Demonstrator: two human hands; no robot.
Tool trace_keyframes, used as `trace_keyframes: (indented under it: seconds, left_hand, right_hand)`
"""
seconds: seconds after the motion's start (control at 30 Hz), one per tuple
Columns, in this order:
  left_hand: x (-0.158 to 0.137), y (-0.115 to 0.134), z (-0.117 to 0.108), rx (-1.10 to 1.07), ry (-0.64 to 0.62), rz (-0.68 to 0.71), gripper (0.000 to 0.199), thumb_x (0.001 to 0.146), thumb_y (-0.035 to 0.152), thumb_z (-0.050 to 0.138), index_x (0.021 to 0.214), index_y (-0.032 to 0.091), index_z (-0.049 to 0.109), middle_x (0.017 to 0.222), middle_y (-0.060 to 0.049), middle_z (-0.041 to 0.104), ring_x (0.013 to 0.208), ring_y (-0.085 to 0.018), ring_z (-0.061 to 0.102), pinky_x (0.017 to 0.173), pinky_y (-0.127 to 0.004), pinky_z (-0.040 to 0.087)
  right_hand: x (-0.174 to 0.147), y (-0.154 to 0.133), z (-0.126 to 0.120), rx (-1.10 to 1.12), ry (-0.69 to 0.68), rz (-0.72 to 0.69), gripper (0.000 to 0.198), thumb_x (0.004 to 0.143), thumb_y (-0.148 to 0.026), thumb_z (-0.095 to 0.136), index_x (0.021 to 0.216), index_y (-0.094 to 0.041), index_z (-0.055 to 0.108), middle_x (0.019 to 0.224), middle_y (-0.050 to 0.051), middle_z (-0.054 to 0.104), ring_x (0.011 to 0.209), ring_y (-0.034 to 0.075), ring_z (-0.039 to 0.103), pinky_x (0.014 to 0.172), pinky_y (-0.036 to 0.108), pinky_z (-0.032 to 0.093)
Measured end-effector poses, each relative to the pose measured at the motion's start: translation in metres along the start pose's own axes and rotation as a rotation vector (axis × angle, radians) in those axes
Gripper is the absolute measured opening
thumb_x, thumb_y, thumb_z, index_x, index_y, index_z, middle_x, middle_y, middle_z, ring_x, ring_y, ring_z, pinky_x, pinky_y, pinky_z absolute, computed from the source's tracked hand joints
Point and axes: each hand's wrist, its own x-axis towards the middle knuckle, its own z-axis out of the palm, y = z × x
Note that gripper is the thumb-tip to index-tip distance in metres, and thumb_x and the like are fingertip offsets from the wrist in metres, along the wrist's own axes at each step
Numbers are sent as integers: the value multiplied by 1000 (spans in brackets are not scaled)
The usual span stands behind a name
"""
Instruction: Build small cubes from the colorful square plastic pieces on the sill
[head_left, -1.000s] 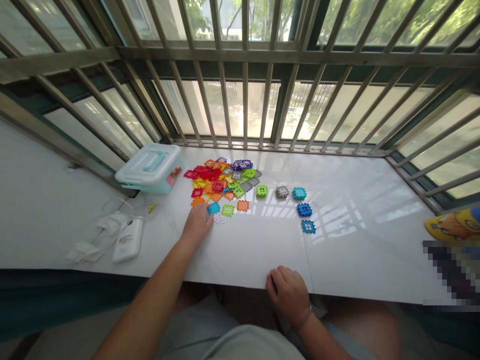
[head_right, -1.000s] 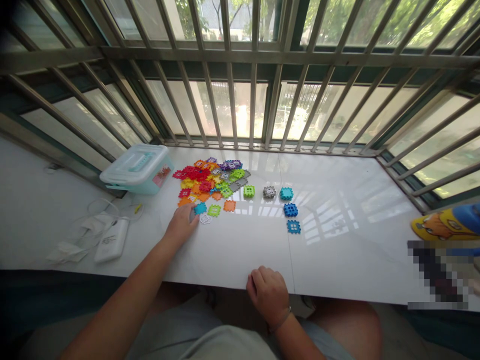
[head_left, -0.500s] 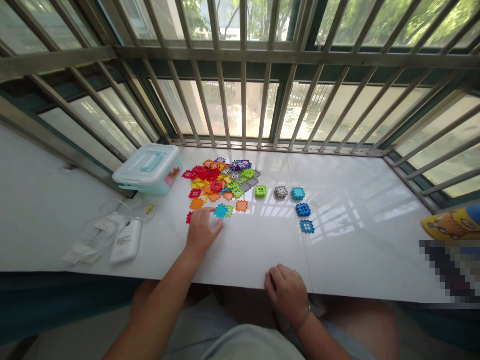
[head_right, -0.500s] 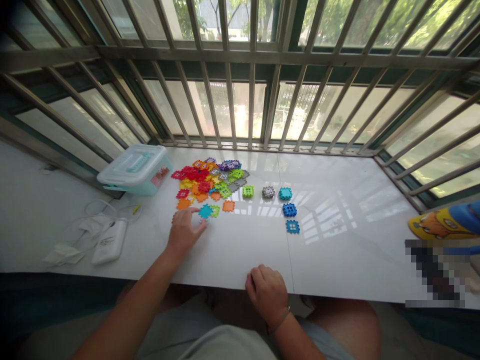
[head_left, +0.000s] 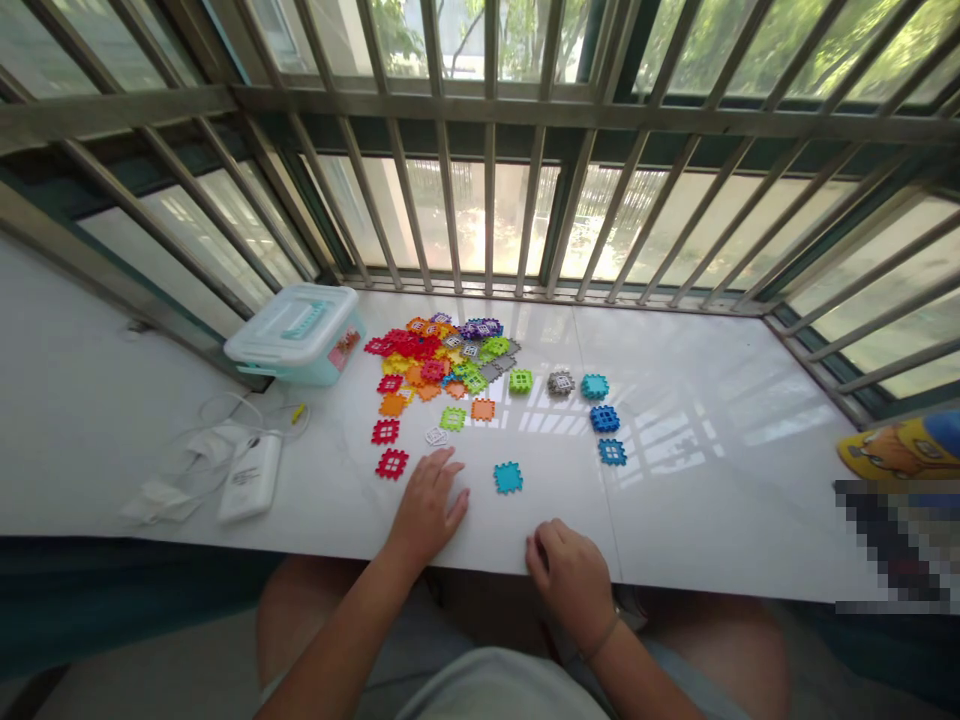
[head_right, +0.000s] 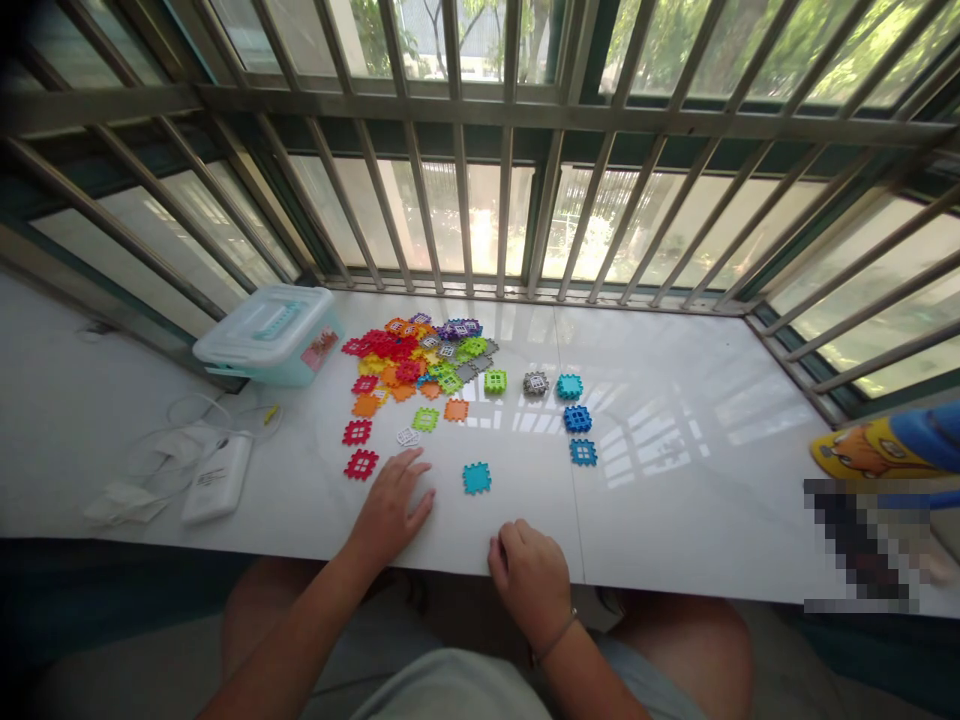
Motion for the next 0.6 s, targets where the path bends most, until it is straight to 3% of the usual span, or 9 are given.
trace_keyframes:
  seconds: [0.1, 0.17, 0.27, 0.37, 0.47, 0.6]
  left_hand:
    - [-22, -39, -17, 147, 136, -238, 43, 103, 34, 61, 143, 21, 54, 163, -23, 50, 156, -40, 45, 128, -64, 40]
    - [-32, -63, -24, 229, 187, -370, 50, 103, 43, 62, 144, 17, 53, 163, -27, 47, 157, -44, 42, 128, -66, 37]
    - [-32, -86, -26, 246, 142, -391, 51, 103, 49, 61, 140, 14, 56, 154, -29, 56, 151, -43, 49, 126, -62, 39]
    - [-18, -87, -22, 271, 100, -377, 44, 106, 48, 56, 138, 17, 59, 150, -25, 61, 145, -41, 54, 124, -60, 40]
    - [3, -81, -17, 285, 104, -400, 43, 105, 49, 59, 135, 18, 63, 142, -22, 66, 135, -39, 60, 116, -55, 46]
    - [26, -88, -21, 292, 114, -446, 47, 101, 60, 63, 126, 20, 67, 127, -18, 71, 118, -38, 65, 102, -50, 51]
  right_hand:
    - [6, 0, -1, 17, -34, 36, 18, 110, -32, 56, 93, -25, 60, 90, 3, 65, 71, 18, 61, 67, 32, 38]
    - [12, 0, 0, 45, -15, 50, 12, 109, -34, 57, 108, -24, 63, 109, 7, 68, 80, 19, 67, 68, 31, 44]
    - [27, -1, 3, 90, 27, 57, 33, 107, -38, 61, 135, -22, 58, 142, 17, 62, 107, 26, 74, 75, 33, 55]
    - [48, -5, 7, 104, 9, 53, 47, 105, -41, 64, 146, -22, 51, 155, 20, 55, 120, 31, 73, 77, 35, 60]
    - [69, -11, 10, 82, -40, 55, 49, 105, -41, 66, 147, -22, 51, 157, 20, 55, 112, 29, 75, 74, 35, 60]
    - [87, -15, 11, 47, -96, 49, 36, 105, -39, 66, 136, -23, 59, 151, 17, 60, 96, 24, 76, 67, 34, 55]
